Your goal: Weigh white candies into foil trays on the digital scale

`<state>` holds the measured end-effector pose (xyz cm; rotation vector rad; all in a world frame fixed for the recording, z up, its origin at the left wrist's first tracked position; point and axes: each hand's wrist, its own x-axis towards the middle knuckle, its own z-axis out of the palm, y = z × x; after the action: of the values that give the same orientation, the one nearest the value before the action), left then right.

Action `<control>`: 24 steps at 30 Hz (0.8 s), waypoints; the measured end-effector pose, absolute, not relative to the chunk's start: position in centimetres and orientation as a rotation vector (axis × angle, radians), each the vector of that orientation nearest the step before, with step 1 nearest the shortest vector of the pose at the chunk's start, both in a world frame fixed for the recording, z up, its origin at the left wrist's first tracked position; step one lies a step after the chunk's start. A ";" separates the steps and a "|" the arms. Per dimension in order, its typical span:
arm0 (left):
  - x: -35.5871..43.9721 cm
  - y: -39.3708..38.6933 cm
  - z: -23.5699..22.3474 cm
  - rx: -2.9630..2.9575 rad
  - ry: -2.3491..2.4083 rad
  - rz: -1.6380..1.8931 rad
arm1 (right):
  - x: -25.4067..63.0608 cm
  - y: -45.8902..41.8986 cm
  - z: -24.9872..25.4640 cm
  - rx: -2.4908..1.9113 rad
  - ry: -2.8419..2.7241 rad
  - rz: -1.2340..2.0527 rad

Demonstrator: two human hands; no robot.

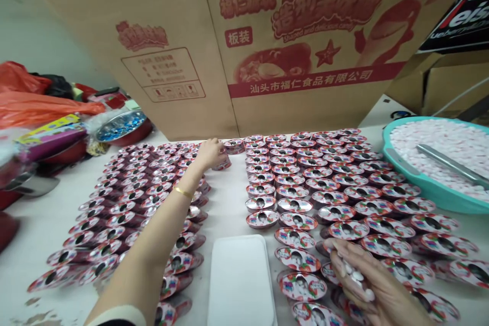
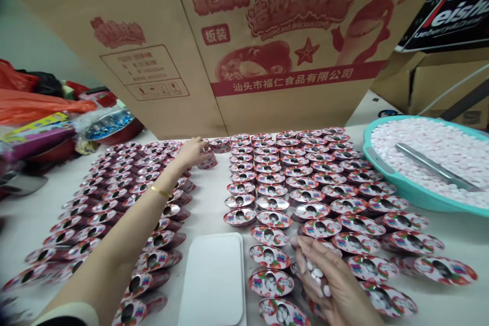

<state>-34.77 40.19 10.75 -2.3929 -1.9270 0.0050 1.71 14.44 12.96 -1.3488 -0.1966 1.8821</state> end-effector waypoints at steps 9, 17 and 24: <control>-33.3 31.3 12.9 -2.378 -1.889 -0.062 | 0.0 13.6 13.7 -1.201 -0.409 2.016; -28.3 14.3 16.4 -2.861 -1.767 -0.105 | -0.4 11.4 14.3 -1.258 -0.845 2.175; -27.6 8.7 12.4 -2.902 -1.784 -0.241 | -2.6 10.9 14.9 -1.177 -1.090 2.280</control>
<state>-27.57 8.65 12.44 -2.9016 -1.7839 -0.2408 -2.61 10.90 14.94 -1.1774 -1.0903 2.2804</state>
